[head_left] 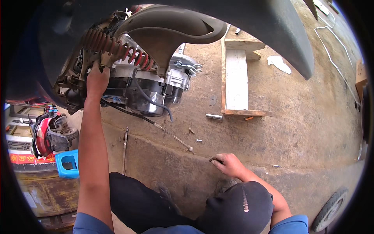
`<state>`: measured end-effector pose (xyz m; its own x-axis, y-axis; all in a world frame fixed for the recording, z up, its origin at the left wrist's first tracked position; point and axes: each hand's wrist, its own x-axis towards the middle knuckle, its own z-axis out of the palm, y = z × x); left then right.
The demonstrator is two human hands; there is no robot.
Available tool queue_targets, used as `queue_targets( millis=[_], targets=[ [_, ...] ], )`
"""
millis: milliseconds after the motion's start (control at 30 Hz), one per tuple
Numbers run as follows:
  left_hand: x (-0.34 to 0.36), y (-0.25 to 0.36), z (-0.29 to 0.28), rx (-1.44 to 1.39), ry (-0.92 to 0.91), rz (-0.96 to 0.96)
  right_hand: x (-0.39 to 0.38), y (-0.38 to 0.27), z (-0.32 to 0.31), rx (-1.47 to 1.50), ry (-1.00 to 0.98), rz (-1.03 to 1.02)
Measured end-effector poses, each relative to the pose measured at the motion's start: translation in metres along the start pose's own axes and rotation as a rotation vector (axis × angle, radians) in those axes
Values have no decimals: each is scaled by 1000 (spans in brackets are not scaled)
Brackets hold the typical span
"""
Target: Using a screwdriver and an impact wrench to disassemble and repair components of a blue scooter.
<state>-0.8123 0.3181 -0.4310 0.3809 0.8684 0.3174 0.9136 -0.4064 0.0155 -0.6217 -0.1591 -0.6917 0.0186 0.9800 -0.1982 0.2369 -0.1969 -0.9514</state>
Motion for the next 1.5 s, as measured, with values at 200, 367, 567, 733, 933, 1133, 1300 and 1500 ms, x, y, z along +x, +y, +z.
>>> queue_targets(
  millis=[200, 367, 567, 733, 933, 1133, 1300, 1500],
  targets=[
    [-4, 8, 0, 80, 31, -19, 1, 12, -13, -26, 61, 17],
    [-7, 6, -1, 98, 7, -2, 0, 10, -18, -9, 102, 64],
    [-9, -10, 6, 33, 61, 76, -5, 14, -16, 13, 143, 101],
    [-4, -6, 3, -21, 48, 75, -5, 11, -30, 29, 204, 145],
    [-11, -10, 13, -28, 168, 80, 1, -18, -60, 10, 298, 195],
    [-12, -12, 4, -162, 148, 114, 30, -82, -111, -145, 326, 212],
    [-20, -1, -4, -30, 317, 364, 34, -107, -158, -417, 254, 313],
    [-3, -43, 36, 3, 598, 556, -6, -140, -218, -684, 198, 563]
  ],
)
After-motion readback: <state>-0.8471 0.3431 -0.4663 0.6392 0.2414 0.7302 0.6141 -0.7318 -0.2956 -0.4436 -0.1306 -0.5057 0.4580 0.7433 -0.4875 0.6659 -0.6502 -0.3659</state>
